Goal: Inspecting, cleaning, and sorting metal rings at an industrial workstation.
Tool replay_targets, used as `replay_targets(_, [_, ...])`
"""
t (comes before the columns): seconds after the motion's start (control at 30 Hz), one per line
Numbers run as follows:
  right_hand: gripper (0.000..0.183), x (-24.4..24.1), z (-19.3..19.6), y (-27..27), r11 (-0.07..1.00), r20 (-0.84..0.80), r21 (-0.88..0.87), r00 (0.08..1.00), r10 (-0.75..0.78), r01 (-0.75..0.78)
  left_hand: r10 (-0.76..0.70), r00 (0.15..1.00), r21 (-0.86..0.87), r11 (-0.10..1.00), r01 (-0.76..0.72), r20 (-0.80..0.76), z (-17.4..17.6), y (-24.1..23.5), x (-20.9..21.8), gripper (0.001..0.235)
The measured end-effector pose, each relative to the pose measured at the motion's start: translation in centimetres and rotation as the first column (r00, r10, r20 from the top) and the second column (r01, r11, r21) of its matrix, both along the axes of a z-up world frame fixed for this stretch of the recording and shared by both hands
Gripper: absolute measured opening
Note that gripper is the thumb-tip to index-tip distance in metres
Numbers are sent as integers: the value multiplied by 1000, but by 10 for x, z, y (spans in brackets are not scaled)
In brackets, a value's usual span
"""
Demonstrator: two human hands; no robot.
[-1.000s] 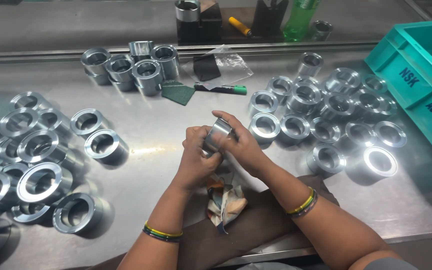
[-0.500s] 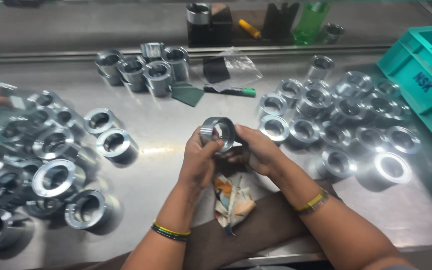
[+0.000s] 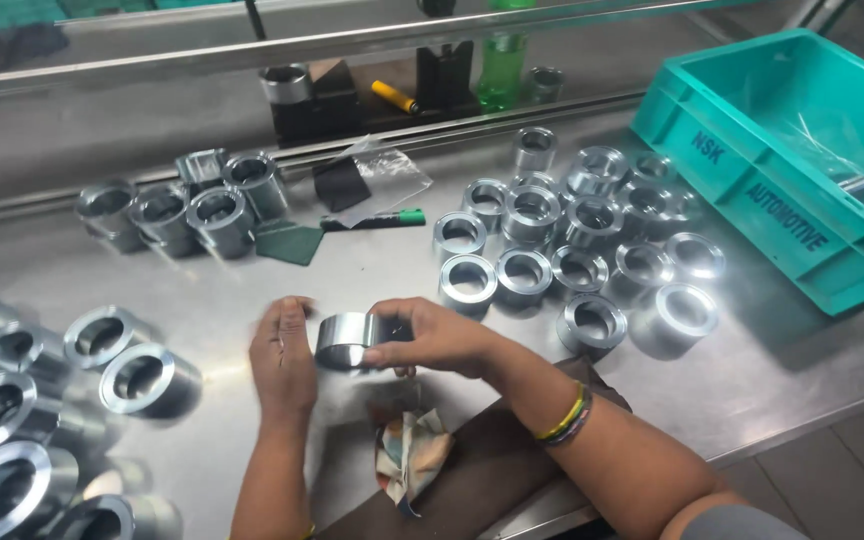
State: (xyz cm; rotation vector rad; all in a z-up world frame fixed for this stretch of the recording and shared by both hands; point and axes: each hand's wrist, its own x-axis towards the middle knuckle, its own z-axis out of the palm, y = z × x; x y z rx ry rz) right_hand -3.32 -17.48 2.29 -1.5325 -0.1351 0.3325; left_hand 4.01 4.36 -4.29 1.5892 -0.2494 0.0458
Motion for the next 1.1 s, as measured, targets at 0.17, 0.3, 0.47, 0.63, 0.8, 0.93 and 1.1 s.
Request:
replay_targets(0.17, [30,10,-7,-32,833,621,-368,776,-110,413,540,778,764,338,-550,321,-3,55,20,106])
replay_targets(0.3, [31,17,-10,-57,444,822,-492,567,-44,748,508,834,837,344,-425,215,26,48,6,111])
replay_targets(0.47, [20,22,-19,-70,256,851,-478,515,-102,840,342,937,889,402,-220,77,31,18,-7,62])
replay_targets(0.63, [25,6,7,-12,493,893,-395,449,8,775,141,990,922,379,-82,29,32,-8,-17,40])
replay_targets(0.8, [25,3,-11,17,703,823,-405,568,2,585,-49,915,-146,989,-11,-401,23,-13,-15,40])
replay_targets(0.93, [32,3,-16,27,877,554,-119,764,-330,465,-90,993,-127,989,80,-75,20,-29,-24,48])
replay_targets(1.1, [61,-11,6,44,700,889,-338,457,18,629,-26,990,191,982,-1,140,24,-35,-38,56])
